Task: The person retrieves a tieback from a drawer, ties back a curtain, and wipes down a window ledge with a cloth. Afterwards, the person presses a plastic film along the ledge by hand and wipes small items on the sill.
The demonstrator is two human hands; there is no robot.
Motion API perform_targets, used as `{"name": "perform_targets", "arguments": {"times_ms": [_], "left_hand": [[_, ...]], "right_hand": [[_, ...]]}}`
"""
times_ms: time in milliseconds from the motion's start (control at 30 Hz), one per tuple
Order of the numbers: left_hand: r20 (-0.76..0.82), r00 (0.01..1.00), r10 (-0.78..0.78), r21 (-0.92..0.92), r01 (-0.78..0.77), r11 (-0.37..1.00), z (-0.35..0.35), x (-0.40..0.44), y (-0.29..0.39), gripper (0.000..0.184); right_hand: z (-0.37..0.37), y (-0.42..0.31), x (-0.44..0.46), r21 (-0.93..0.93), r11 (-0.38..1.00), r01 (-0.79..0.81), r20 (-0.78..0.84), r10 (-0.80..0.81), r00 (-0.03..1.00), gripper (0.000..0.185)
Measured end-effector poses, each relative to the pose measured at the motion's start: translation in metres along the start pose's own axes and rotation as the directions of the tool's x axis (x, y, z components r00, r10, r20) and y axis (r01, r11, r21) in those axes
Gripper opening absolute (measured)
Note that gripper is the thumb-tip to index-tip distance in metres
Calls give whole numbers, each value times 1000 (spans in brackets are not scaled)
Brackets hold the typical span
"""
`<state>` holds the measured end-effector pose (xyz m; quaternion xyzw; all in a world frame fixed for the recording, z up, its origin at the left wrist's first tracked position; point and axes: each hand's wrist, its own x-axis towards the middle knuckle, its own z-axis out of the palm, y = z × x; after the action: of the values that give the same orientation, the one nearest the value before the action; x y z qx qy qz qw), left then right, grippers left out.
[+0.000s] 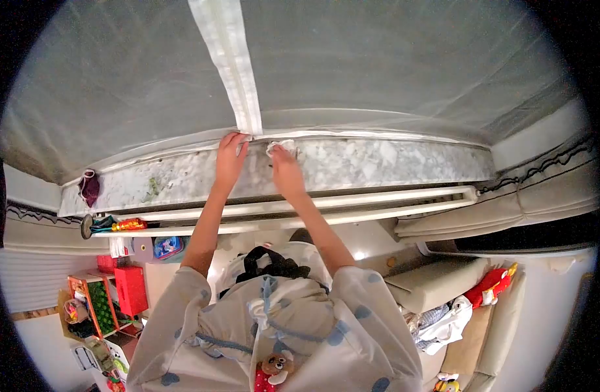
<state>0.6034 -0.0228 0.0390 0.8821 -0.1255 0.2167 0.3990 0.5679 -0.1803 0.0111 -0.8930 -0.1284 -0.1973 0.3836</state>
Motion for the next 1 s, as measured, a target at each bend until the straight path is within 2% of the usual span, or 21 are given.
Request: {"name": "perform_targets", "arguments": {"times_ms": [67, 167, 233, 300, 333, 400, 500, 567, 700, 800, 1000], "left_hand": [[-37, 995, 95, 41, -93, 995, 3, 2, -5, 23], [-42, 992, 120, 76, -116, 990, 0, 1, -2, 23], [-45, 991, 128, 121, -122, 985, 1, 1, -3, 23], [-53, 989, 137, 168, -126, 978, 4, 3, -7, 24], [-50, 985, 163, 227, -147, 963, 7, 5, -9, 24], [-45, 981, 190, 289, -169, 942, 3, 8, -8, 25], [13, 972, 235, 401, -220, 889, -1, 13, -8, 24], [42, 965, 258, 358, -255, 898, -3, 16, -10, 18], [53, 974, 219, 322, -224, 920, -1, 20, -17, 15], [31, 967, 251, 282, -250, 926, -2, 21, -19, 14], [7, 967, 256, 215, -251, 944, -8, 16, -19, 7]], "right_hand": [[-11, 4, -1, 194, 958, -211, 106, 193, 975, 22], [-27, -3, -1, 289, 951, -107, 37, 100, 994, 22], [-28, -1, 3, 228, 968, -105, -2, 109, 994, 22], [-29, 0, 14, -147, 985, 93, -124, -112, 986, 22], [-26, 0, 21, -143, 985, 100, -124, -118, 985, 22], [-20, 0, 35, -417, 880, 227, -49, -271, 961, 21], [-16, 4, 50, -512, 803, 304, 5, -351, 936, 20], [-17, 10, 58, -527, 776, 346, 51, -378, 924, 17], [-19, 18, 64, -572, 690, 444, 183, -421, 888, 11], [-28, 20, 70, -489, 723, 488, 249, -420, 873, 9], [-31, 20, 71, -405, 772, 490, 208, -444, 871, 8]]}}
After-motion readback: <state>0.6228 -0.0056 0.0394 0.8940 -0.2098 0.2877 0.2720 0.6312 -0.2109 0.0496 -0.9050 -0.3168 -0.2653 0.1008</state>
